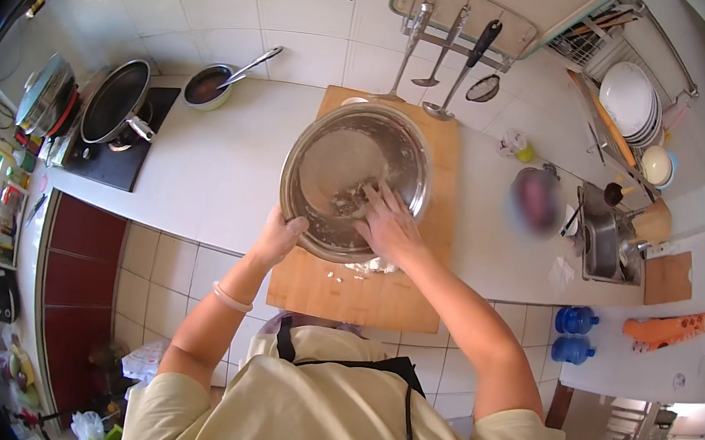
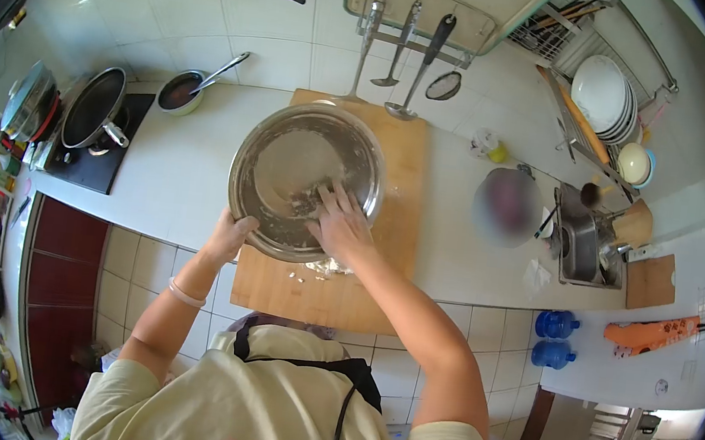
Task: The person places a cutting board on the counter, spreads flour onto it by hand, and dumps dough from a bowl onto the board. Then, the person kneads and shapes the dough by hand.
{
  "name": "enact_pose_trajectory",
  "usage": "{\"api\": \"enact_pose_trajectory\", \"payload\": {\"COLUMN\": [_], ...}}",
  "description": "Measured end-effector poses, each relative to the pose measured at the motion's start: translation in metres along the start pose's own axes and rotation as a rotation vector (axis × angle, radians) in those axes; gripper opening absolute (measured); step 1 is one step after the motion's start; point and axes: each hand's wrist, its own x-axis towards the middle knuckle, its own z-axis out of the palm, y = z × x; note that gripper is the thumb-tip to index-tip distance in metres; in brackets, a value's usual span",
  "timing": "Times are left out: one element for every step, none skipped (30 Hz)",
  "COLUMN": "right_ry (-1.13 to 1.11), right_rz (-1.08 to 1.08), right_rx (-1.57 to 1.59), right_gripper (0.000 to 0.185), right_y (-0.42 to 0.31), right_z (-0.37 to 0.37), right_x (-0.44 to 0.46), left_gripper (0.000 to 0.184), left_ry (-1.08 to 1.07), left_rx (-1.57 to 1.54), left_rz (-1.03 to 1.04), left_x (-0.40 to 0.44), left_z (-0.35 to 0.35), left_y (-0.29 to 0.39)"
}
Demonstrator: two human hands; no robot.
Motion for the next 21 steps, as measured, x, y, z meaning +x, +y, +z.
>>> {"api": "enact_pose_trajectory", "payload": {"right_ry": [0.195, 0.198, 0.296, 0.393, 0.395, 0.391, 0.386, 0.269, 0.154, 0.168, 0.183, 0.182, 0.194, 0.207, 0.209, 0.275, 0.337, 0.332, 0.338, 0.351, 0.357], "right_rz": [-0.015, -0.011, 0.048, 0.114, 0.132, 0.196, 0.264, 0.338, 0.406, 0.422, 0.431, 0.435, 0.39, 0.342, 0.345, 0.258, 0.164, 0.157, 0.098, 0.038, 0.034], "right_rx": [-0.112, -0.113, -0.138, -0.169, -0.181, -0.131, -0.077, 0.011, 0.104, 0.195, 0.285, 0.287, 0.396, 0.502, 0.504, 0.72, 0.935, 0.945, 0.917, 0.883, 0.888], "right_gripper": [0.051, 0.051, 0.052, 0.053, 0.053, 0.052, 0.051, 0.049, 0.046, 0.042, 0.038, 0.038, 0.033, 0.029, 0.029, 0.027, 0.026, 0.026, 0.023, 0.02, 0.02], "right_y": [0.004, 0.013, 0.025, 0.037, 0.037, 0.028, 0.018, 0.002, -0.016, -0.027, -0.035, -0.042, -0.049, -0.051, -0.053, -0.058, -0.062, -0.06, -0.053, -0.044, -0.036], "right_z": [0.0, 0.008, 0.022, 0.035, 0.048, 0.064, 0.075, 0.068, 0.057, 0.062, 0.067, 0.071, 0.074, 0.075, 0.075, 0.068, 0.065, 0.067, 0.071, 0.073, 0.075], "right_x": [0.005, 0.015, 0.025, 0.03, 0.03, 0.03, 0.029, 0.026, 0.025, 0.024, 0.024, 0.025, 0.026, 0.027, 0.027, 0.026, 0.027, 0.027, 0.025, 0.024, 0.021], "left_gripper": [0.043, 0.043, 0.044, 0.045, 0.045, 0.046, 0.048, 0.05, 0.05, 0.05, 0.05, 0.036, 0.036, 0.035, 0.035, 0.035, 0.037, 0.039, 0.039, 0.035, 0.031], "left_ry": [-0.017, -0.021, 0.054, 0.121, 0.1, 0.088, 0.074, 0.104, 0.087, 0.104, 0.127, 0.153, 0.151, 0.148, 0.145, 0.145, 0.105, 0.07, 0.076, 0.106, 0.134], "left_rx": [0.04, 0.043, 0.053, 0.058, 0.054, 0.025, -0.004, -0.007, -0.007, -0.015, -0.024, -0.008, -0.005, -0.014, -0.022, -0.019, 0.023, 0.068, 0.079, 0.052, 0.022], "left_rz": [-0.08, -0.078, 0.007, 0.092, 0.093, 0.115, 0.132, 0.132, 0.134, 0.121, 0.11, 0.216, 0.211, 0.194, 0.178, 0.176, 0.114, 0.054, 0.051, 0.081, 0.111], "left_x": [0.001, 0.001, 0.002, 0.004, 0.005, 0.008, 0.009, 0.012, 0.014, 0.014, 0.015, 0.017, 0.014, 0.012, 0.012, 0.012, 0.013, 0.012, 0.011, 0.013, 0.016], "left_z": [0.003, 0.006, 0.011, 0.017, 0.02, 0.019, 0.017, 0.015, 0.015, 0.014, 0.015, 0.017, 0.02, 0.022, 0.023, 0.021, 0.018, 0.014, 0.01, 0.012, 0.012], "left_y": [-0.001, -0.003, -0.006, -0.009, -0.009, -0.007, -0.008, -0.018, -0.023, -0.027, -0.031, -0.036, -0.037, -0.036, -0.035, -0.036, -0.038, -0.04, -0.044, -0.05, -0.06]}}
